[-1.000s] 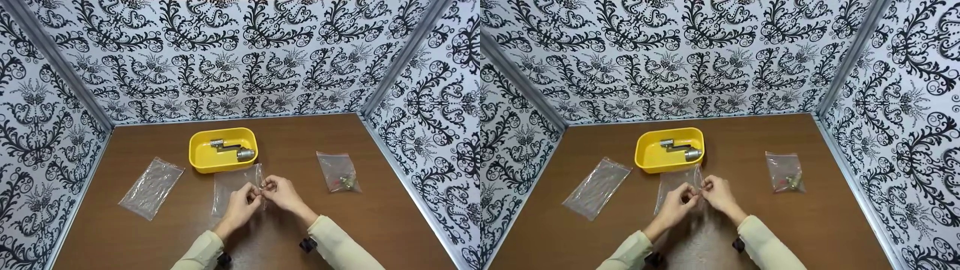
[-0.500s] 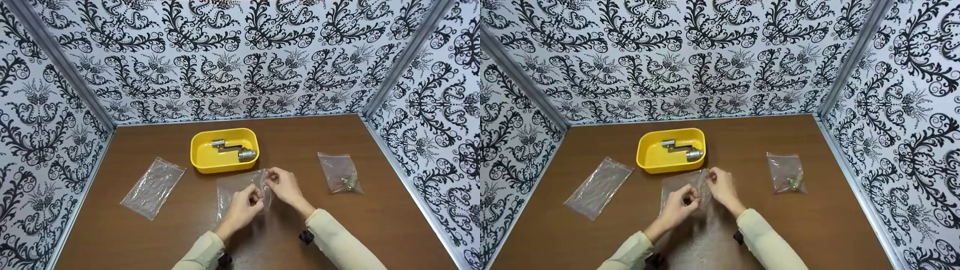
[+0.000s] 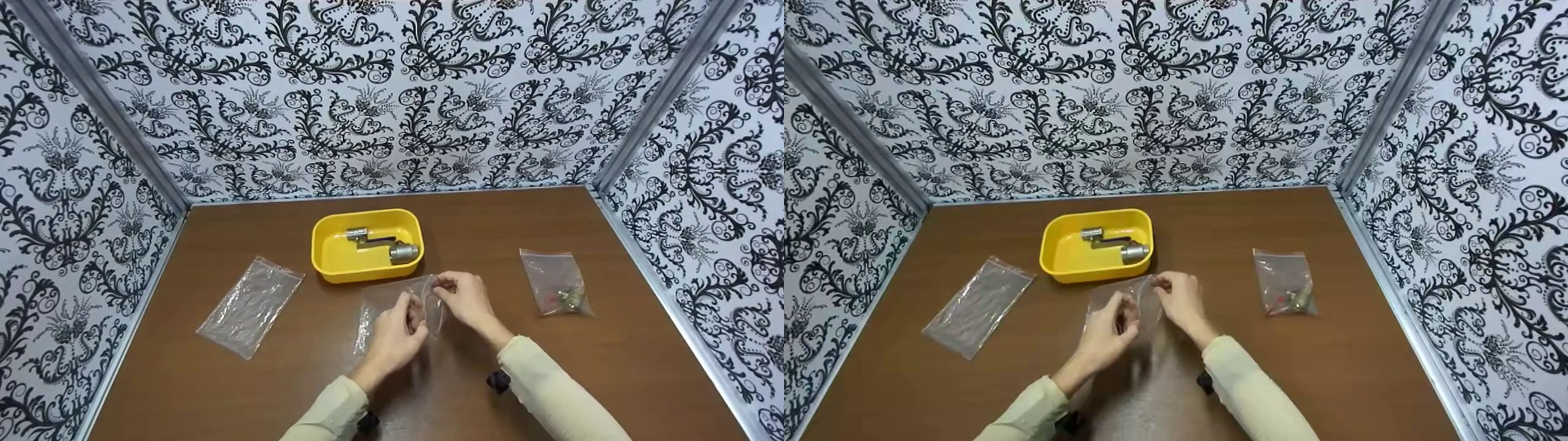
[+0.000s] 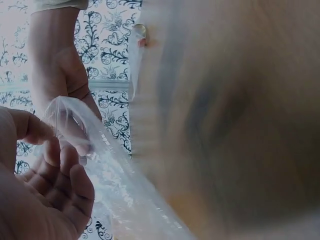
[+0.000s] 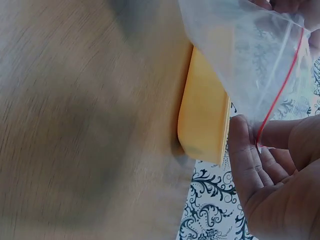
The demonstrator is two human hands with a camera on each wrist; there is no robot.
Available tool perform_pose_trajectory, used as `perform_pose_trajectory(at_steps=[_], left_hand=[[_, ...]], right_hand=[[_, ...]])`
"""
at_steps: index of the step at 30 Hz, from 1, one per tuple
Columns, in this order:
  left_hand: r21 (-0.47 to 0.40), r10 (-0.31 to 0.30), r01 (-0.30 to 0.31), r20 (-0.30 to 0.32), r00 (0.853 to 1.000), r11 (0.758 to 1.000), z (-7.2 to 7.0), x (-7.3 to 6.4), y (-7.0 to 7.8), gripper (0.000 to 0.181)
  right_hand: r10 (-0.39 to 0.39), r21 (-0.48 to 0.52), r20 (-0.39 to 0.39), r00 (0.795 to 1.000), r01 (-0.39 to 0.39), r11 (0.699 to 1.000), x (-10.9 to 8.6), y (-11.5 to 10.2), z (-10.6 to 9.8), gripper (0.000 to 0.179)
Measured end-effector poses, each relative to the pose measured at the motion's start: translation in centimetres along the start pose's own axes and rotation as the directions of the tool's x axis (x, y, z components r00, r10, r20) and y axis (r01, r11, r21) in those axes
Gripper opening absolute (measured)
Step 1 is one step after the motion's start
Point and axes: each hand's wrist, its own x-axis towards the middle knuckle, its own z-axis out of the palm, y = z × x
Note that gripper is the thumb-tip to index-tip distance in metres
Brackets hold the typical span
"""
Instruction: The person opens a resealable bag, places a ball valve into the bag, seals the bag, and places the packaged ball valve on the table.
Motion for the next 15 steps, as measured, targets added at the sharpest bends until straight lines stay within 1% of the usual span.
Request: perform_pose_trajectory(at_steps=[4,7,10,12,13,15], left_hand=[[0.133,-0.026,0.028,-0.021,0.999,0.991,0.3,0.4,0.2,0.042],[0.230,-0.049,0.057,-0.042,0.998,0.971,0.5,0.9,0.4,0.045],[0.339,-0.056,0.075,-0.064,0.996,0.938,0.6,1.4,0.5,0.045],[0.389,-0.046,0.073,-0.079,0.996,0.918,0.6,1.5,0.5,0.042],[0.405,-0.038,0.072,-0.090,0.995,0.912,0.5,1.6,0.5,0.039],[0.415,-0.022,0.068,-0.115,0.993,0.907,0.3,1.7,0.6,0.033]], right_hand=[[-0.012,-0.009,-0.002,1.000,0.012,1.000,-0.2,-0.3,0.0,0.010],[-0.028,0.000,0.006,1.000,0.028,1.000,-0.3,-0.6,0.0,0.010],[-0.042,0.006,0.031,0.999,0.042,0.999,-0.3,-0.7,0.0,0.010],[-0.049,0.008,0.050,0.998,0.048,0.999,-0.3,-0.6,0.0,0.009],[-0.049,0.005,0.058,0.997,0.049,0.999,-0.2,-0.6,0.0,0.009],[-0.051,-0.004,0.067,0.996,0.052,0.999,-0.2,-0.4,-0.1,0.009]])
